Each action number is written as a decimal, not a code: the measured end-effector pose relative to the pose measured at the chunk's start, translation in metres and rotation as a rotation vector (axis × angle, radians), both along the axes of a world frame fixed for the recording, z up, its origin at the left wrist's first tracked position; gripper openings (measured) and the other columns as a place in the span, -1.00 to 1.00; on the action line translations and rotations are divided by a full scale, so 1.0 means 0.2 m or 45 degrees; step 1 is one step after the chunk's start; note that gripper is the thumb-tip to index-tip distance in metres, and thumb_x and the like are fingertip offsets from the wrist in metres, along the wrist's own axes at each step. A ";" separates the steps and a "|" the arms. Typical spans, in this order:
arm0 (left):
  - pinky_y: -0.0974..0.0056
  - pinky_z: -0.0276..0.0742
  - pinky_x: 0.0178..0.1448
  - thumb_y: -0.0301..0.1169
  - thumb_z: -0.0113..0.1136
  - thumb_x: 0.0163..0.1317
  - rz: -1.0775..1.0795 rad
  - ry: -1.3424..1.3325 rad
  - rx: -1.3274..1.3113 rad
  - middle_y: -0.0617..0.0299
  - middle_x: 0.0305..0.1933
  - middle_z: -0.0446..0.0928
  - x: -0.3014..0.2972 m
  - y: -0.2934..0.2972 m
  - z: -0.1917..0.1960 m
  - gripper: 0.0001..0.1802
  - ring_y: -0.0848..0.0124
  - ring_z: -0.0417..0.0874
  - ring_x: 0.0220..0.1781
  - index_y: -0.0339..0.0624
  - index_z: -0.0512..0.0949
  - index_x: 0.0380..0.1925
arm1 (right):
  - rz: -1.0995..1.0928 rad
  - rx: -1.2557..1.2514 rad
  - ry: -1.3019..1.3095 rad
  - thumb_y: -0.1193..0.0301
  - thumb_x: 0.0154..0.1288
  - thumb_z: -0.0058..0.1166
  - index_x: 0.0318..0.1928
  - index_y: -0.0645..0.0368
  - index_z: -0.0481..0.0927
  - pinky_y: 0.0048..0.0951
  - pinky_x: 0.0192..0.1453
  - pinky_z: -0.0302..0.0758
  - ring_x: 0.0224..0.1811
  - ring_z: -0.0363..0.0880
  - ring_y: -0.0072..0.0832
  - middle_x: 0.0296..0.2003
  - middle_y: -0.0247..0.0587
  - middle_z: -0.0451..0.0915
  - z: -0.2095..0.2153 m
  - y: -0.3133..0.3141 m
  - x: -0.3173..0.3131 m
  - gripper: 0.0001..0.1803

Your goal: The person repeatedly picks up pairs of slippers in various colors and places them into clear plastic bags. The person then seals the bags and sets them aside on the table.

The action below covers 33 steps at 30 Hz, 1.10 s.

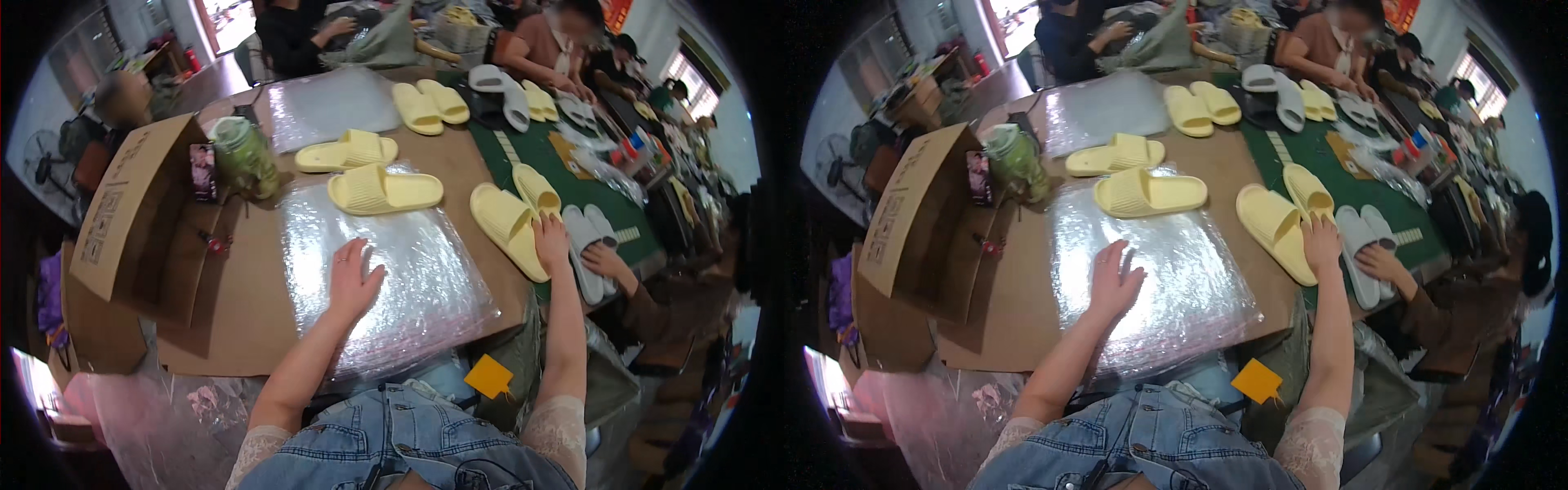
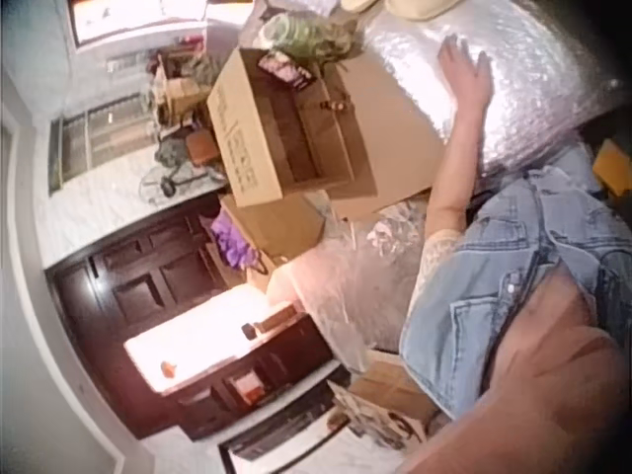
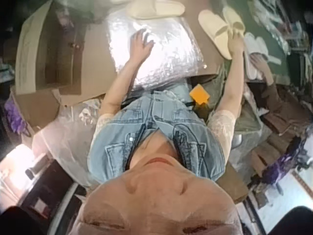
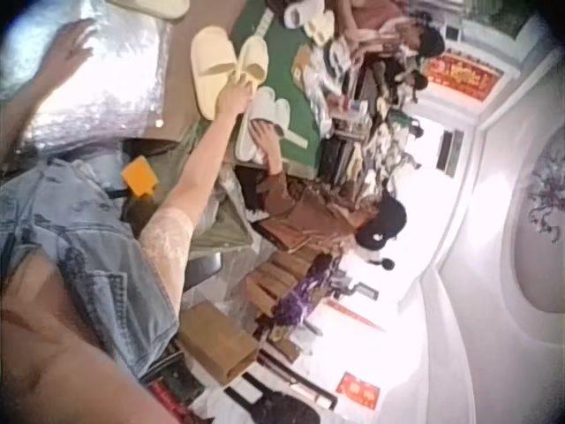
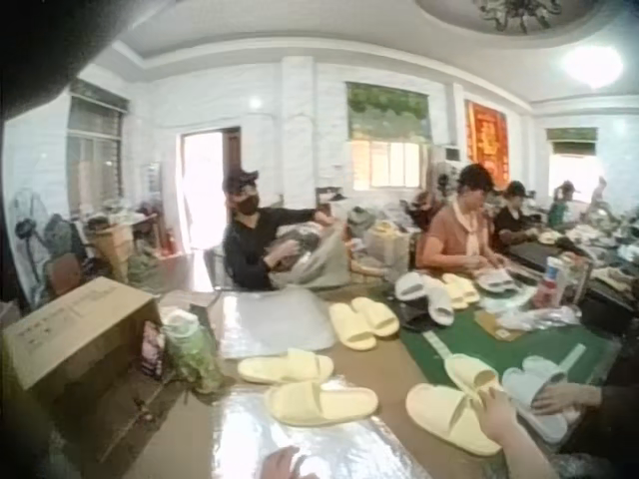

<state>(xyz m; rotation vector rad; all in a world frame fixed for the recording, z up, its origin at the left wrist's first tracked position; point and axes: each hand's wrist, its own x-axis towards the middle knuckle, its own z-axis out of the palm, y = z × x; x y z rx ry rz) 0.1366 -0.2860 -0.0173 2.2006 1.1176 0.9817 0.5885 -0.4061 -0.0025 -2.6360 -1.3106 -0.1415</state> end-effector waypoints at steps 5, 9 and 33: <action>-0.06 0.29 0.42 -0.23 0.34 0.15 -0.050 0.017 0.021 -0.16 0.31 0.41 0.00 0.00 0.00 -0.31 -0.13 0.34 0.34 -0.28 0.40 0.25 | 0.104 0.142 0.236 0.08 0.41 -0.02 0.33 0.27 0.43 -0.01 0.40 0.31 0.36 0.36 0.07 0.31 0.11 0.44 0.03 0.04 -0.11 -0.35; -0.08 0.26 0.43 -0.21 0.34 0.15 -0.045 0.019 0.007 -0.15 0.29 0.42 -0.01 0.01 0.00 -0.32 -0.14 0.34 0.33 -0.26 0.40 0.25 | 0.343 0.080 0.166 0.11 0.26 0.18 0.31 0.42 0.38 0.01 0.38 0.32 0.30 0.38 0.14 0.24 0.30 0.44 0.04 0.09 -0.19 -0.24; -0.07 0.34 0.39 -0.26 0.39 0.08 -0.113 0.114 0.106 -0.08 0.27 0.44 -0.01 0.02 -0.01 -0.48 -0.08 0.37 0.33 -0.18 0.58 0.07 | 0.053 0.150 0.101 0.38 0.22 0.11 -0.32 0.41 0.59 0.02 -0.01 0.55 -0.13 0.63 0.11 -0.23 0.23 0.60 0.02 -0.06 -0.63 -0.74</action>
